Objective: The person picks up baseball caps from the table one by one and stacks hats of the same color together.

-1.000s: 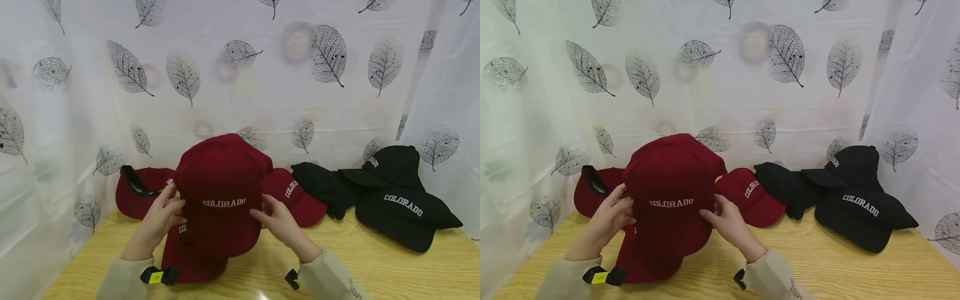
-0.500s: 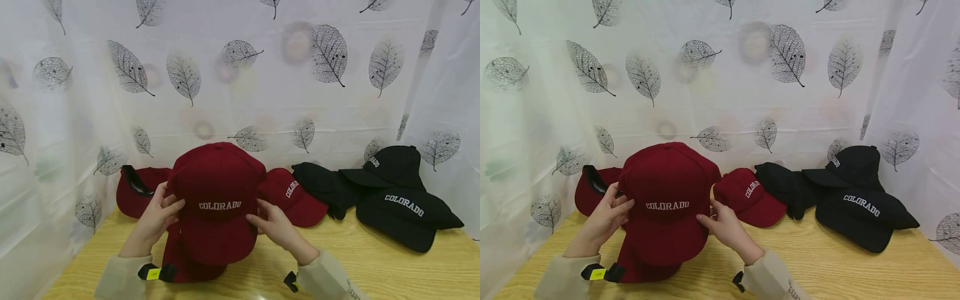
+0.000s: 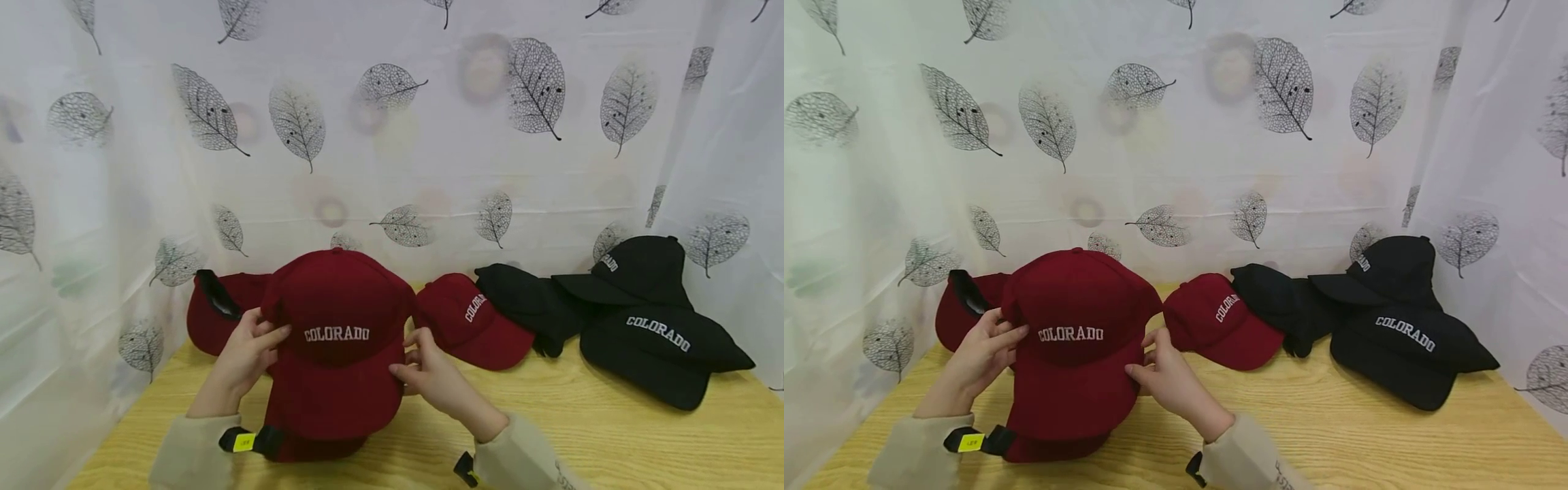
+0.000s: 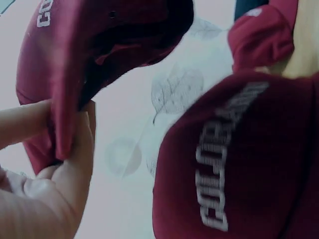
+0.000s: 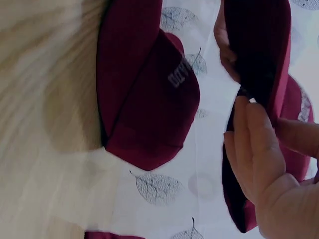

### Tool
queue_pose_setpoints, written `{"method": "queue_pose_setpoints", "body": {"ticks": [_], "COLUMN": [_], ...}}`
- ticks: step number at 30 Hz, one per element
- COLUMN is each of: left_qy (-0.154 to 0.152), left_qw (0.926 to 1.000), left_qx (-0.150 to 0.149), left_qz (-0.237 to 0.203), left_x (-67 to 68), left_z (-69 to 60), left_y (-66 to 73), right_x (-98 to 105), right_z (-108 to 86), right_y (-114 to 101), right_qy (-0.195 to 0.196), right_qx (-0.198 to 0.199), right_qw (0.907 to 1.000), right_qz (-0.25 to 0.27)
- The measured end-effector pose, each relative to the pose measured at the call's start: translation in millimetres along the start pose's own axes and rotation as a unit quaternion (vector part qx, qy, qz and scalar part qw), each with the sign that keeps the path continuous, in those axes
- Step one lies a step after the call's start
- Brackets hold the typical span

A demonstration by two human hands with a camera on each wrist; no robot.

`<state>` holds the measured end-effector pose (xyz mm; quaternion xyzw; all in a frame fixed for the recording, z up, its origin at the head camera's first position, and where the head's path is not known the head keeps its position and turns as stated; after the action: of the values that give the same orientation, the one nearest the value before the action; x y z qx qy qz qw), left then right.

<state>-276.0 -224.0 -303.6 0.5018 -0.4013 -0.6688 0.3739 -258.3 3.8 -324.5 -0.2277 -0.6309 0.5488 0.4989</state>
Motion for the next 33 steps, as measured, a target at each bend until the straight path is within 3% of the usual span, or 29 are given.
{"method": "queue_pose_setpoints", "body": {"ticks": [6, 10, 13, 22, 33], "left_qy": [0.031, 0.061, 0.088, 0.068, 0.057], "left_qw": [0.9932, 0.9825, 0.9742, 0.9607, 0.9446], "left_qx": [0.074, 0.12, 0.14, 0.13, 0.155], "left_qz": [0.084, 0.129, 0.154, 0.236, 0.284], "left_x": [19.5, 36.3, 46.2, 56.8, 65.9], "left_z": [3.0, 1.8, -0.4, -2.8, -12.0], "left_y": [-15.1, -27.7, -32.6, -28.5, -22.5], "right_x": [-19, -30, -35, -43, -57], "right_z": [-2.3, -1.9, -1.0, -0.3, -0.7], "right_y": [1, 7, 11, 12, 14], "right_qy": [-0.052, -0.076, -0.085, -0.114, -0.148], "right_qx": [0.006, -0.011, -0.027, -0.026, -0.031], "right_qw": [0.9986, 0.997, 0.9958, 0.993, 0.9883], "right_qz": [-0.012, 0.012, 0.019, 0.015, 0.017]}}
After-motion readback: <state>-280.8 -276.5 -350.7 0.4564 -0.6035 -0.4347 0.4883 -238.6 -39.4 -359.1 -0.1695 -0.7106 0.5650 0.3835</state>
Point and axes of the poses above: each hand's wrist, its own z-axis towards the middle knuckle, its own x-axis out of the back of the hand, y = z × x, the point moved 9 cm from there along z, towards the middle knuckle, and after that the axes turned 14 degrees about -z, right-handed, at the moved point
